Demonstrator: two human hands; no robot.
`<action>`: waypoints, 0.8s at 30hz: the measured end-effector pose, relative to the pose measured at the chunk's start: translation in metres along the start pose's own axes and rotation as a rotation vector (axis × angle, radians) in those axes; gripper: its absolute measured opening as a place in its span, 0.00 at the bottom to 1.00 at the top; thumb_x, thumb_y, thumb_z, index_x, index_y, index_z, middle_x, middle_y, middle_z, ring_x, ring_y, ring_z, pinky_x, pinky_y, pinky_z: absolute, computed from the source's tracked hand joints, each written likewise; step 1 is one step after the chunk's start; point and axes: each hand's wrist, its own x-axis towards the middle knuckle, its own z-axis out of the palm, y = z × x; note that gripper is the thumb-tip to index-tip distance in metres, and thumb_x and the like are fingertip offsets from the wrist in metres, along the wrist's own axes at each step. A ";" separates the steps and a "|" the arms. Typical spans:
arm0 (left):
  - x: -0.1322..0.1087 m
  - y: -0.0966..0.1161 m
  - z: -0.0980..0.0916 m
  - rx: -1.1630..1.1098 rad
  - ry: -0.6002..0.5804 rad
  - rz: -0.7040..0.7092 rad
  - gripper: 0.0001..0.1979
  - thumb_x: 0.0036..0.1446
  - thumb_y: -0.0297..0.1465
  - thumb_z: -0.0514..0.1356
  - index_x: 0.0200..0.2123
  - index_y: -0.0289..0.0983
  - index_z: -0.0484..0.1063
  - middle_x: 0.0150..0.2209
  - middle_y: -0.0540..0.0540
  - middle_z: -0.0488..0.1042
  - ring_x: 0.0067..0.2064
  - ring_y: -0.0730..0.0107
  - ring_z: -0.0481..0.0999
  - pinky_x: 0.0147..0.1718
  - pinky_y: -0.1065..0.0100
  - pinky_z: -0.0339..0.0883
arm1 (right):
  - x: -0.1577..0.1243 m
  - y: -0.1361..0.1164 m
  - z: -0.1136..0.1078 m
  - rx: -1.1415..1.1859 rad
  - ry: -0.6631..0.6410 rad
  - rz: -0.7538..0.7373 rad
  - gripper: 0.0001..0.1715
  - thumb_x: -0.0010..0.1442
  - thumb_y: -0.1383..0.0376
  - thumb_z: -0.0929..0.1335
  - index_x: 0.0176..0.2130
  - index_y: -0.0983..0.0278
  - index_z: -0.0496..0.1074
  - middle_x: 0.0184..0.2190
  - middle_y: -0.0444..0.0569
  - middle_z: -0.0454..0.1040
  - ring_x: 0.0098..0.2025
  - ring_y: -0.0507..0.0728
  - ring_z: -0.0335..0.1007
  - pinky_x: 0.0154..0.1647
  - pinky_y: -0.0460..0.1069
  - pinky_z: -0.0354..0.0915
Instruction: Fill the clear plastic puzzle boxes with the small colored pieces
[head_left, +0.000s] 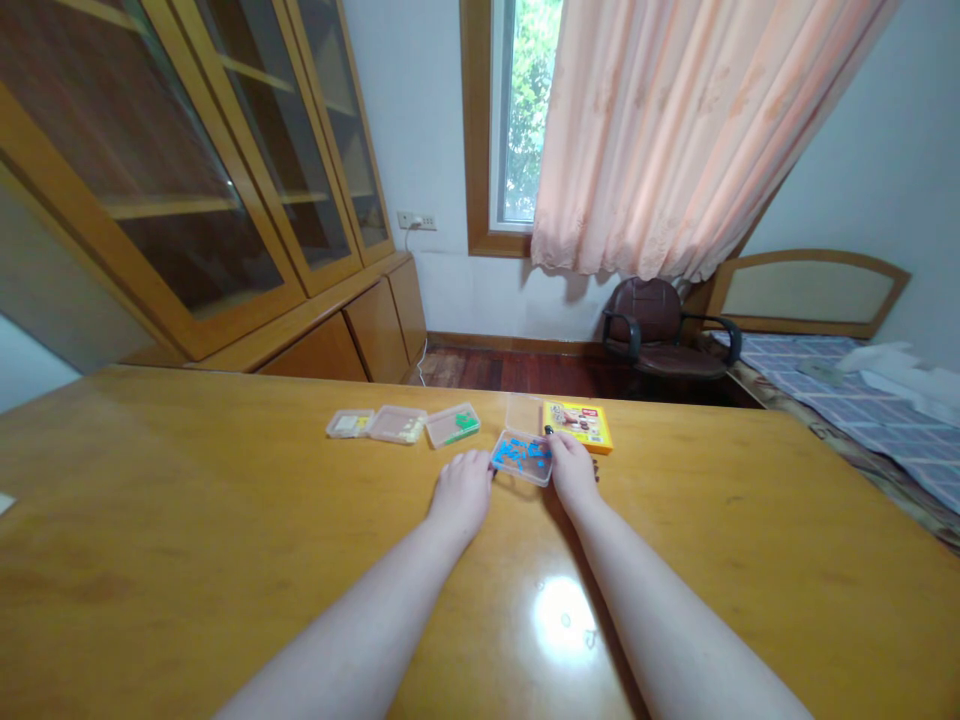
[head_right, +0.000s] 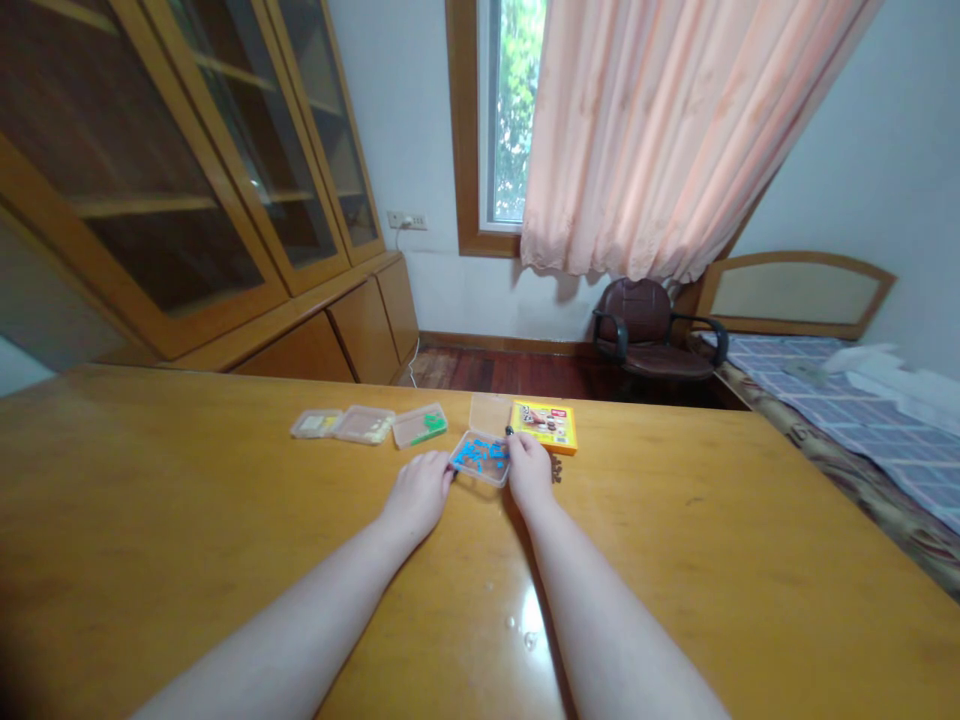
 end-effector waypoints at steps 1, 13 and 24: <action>0.000 0.000 -0.001 0.000 -0.001 -0.004 0.08 0.59 0.30 0.49 0.36 0.37 0.66 0.39 0.44 0.70 0.42 0.63 0.68 0.40 0.64 0.60 | 0.000 -0.001 0.000 -0.007 0.003 0.004 0.17 0.45 0.52 0.65 0.22 0.63 0.68 0.20 0.42 0.69 0.26 0.54 0.63 0.28 0.46 0.58; 0.002 -0.002 0.004 -0.023 0.015 0.011 0.06 0.58 0.29 0.49 0.35 0.37 0.65 0.38 0.45 0.71 0.41 0.64 0.69 0.39 0.65 0.60 | 0.000 -0.002 -0.003 -0.033 -0.023 0.019 0.17 0.46 0.53 0.65 0.25 0.64 0.71 0.22 0.44 0.71 0.28 0.56 0.65 0.30 0.47 0.59; 0.002 -0.002 0.004 -0.058 0.001 -0.006 0.08 0.58 0.29 0.48 0.37 0.37 0.66 0.38 0.45 0.71 0.41 0.65 0.69 0.39 0.66 0.59 | -0.002 -0.006 -0.004 -0.085 -0.025 -0.004 0.17 0.48 0.53 0.64 0.25 0.65 0.71 0.23 0.44 0.71 0.29 0.55 0.63 0.31 0.47 0.57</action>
